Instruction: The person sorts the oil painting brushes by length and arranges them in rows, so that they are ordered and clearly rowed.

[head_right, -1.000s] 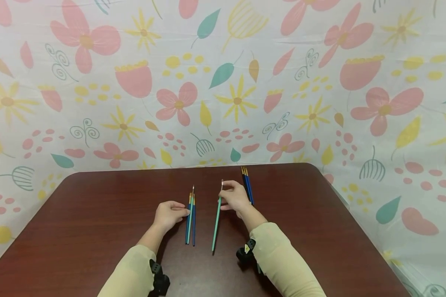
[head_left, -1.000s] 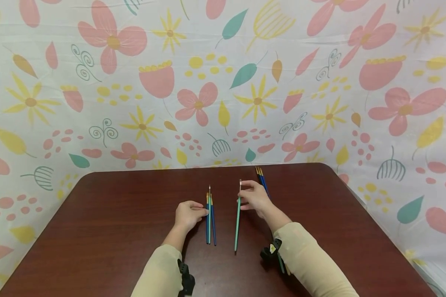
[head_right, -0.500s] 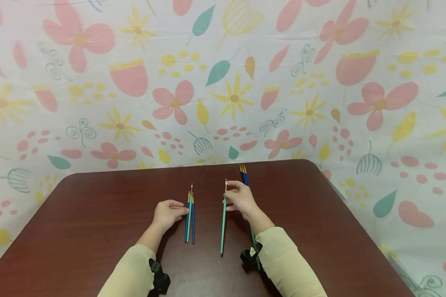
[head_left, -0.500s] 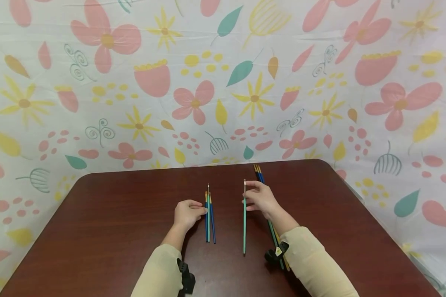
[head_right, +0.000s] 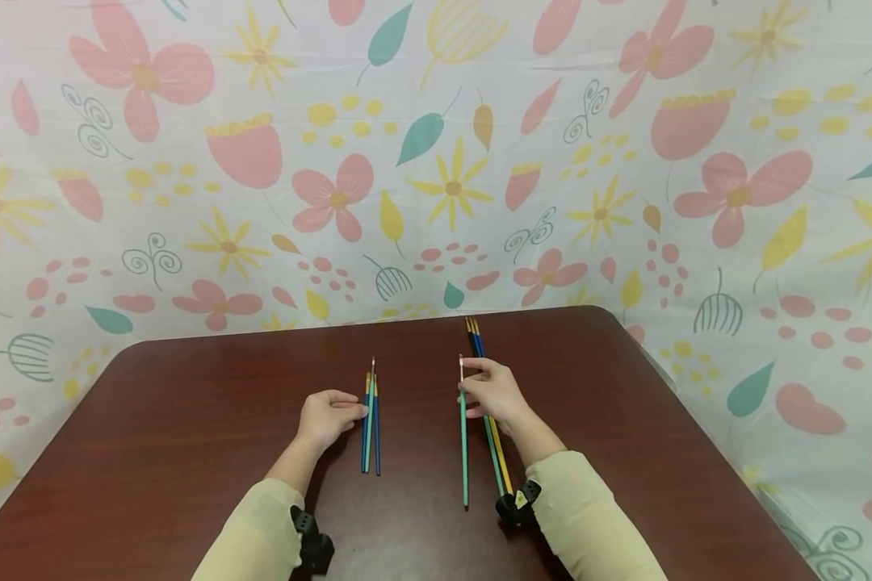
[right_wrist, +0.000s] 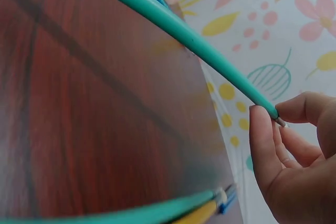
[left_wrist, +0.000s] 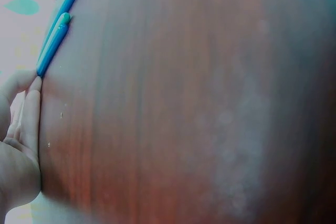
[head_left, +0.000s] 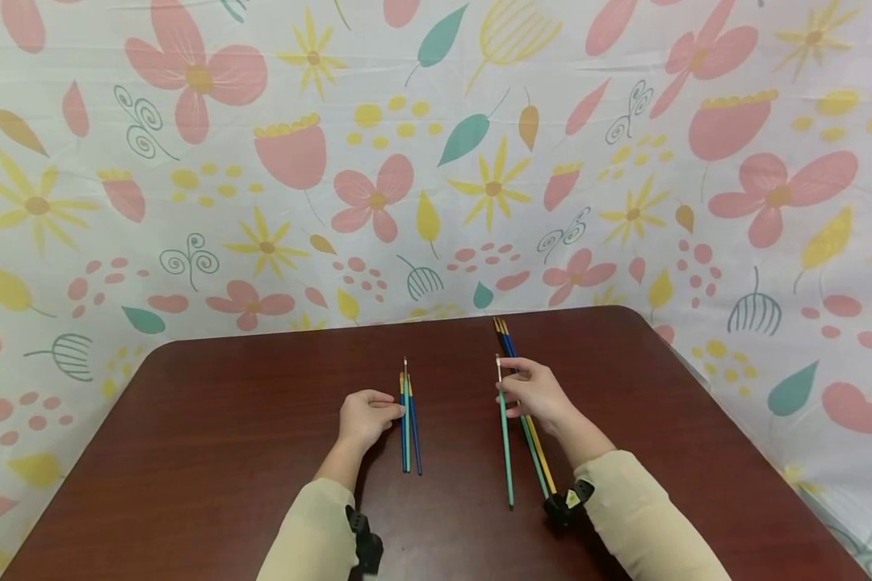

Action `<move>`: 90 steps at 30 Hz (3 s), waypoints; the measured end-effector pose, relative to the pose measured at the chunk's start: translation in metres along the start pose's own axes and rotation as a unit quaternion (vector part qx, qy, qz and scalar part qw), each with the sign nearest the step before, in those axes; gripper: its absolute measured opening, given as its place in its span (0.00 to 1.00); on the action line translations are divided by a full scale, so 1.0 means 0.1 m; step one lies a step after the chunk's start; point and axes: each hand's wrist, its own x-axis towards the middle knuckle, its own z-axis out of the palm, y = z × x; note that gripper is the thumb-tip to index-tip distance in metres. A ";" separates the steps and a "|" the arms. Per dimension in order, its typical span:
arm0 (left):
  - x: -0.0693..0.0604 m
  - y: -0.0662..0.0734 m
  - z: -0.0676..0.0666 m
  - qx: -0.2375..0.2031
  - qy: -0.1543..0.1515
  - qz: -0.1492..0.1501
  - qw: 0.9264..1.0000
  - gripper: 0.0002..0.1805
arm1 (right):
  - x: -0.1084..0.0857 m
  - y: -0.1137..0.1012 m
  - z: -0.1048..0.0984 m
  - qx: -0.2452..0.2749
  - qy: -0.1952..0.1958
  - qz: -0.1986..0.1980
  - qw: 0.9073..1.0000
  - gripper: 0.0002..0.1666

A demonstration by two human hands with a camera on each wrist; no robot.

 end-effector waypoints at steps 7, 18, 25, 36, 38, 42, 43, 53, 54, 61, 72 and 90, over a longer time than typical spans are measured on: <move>0.01 0.02 -0.01 -0.009 0.011 0.003 1.000 0.12 | -0.03 0.04 -0.17 -0.018 -0.014 -0.004 1.000 0.30; 0.00 0.03 -0.01 0.000 0.009 0.003 1.000 0.13 | -0.06 0.12 -0.41 -0.029 0.001 0.018 0.999 0.29; -0.01 0.05 -0.01 -0.005 0.006 0.003 1.000 0.13 | -0.08 0.19 -0.51 -0.048 -0.007 0.029 0.998 0.29; -0.01 0.03 0.00 -0.008 0.003 -0.004 1.000 0.12 | -0.09 0.16 -0.60 -0.054 -0.011 0.036 0.998 0.30; -0.01 0.02 0.00 -0.008 0.003 -0.004 1.000 0.12 | -0.08 0.16 -0.62 -0.057 -0.009 0.034 0.998 0.30; 0.00 0.01 0.00 -0.007 0.002 -0.006 1.000 0.12 | -0.05 0.23 -0.64 -0.063 -0.008 0.039 0.997 0.30; 0.00 0.00 0.00 -0.007 0.002 -0.006 1.000 0.12 | -0.04 0.25 -0.64 -0.065 -0.007 0.041 0.997 0.30; 0.00 -0.02 0.01 -0.007 0.001 -0.005 1.000 0.13 | -0.01 0.43 -0.56 -0.053 0.001 0.052 0.997 0.28; 0.00 -0.02 0.00 -0.007 0.000 -0.006 1.000 0.13 | -0.01 0.43 -0.55 -0.053 0.002 0.052 0.997 0.28; 0.01 -0.02 0.01 -0.009 -0.001 -0.009 1.000 0.13 | -0.03 0.41 -0.50 -0.080 0.011 0.047 0.996 0.26; -0.01 0.01 0.01 -0.005 0.001 -0.011 1.000 0.12 | -0.06 0.35 -0.45 -0.112 0.022 0.049 0.992 0.24; 0.00 0.01 -0.01 0.004 0.000 -0.005 1.000 0.13 | 0.04 0.21 -0.33 -0.113 0.043 -0.014 0.993 0.24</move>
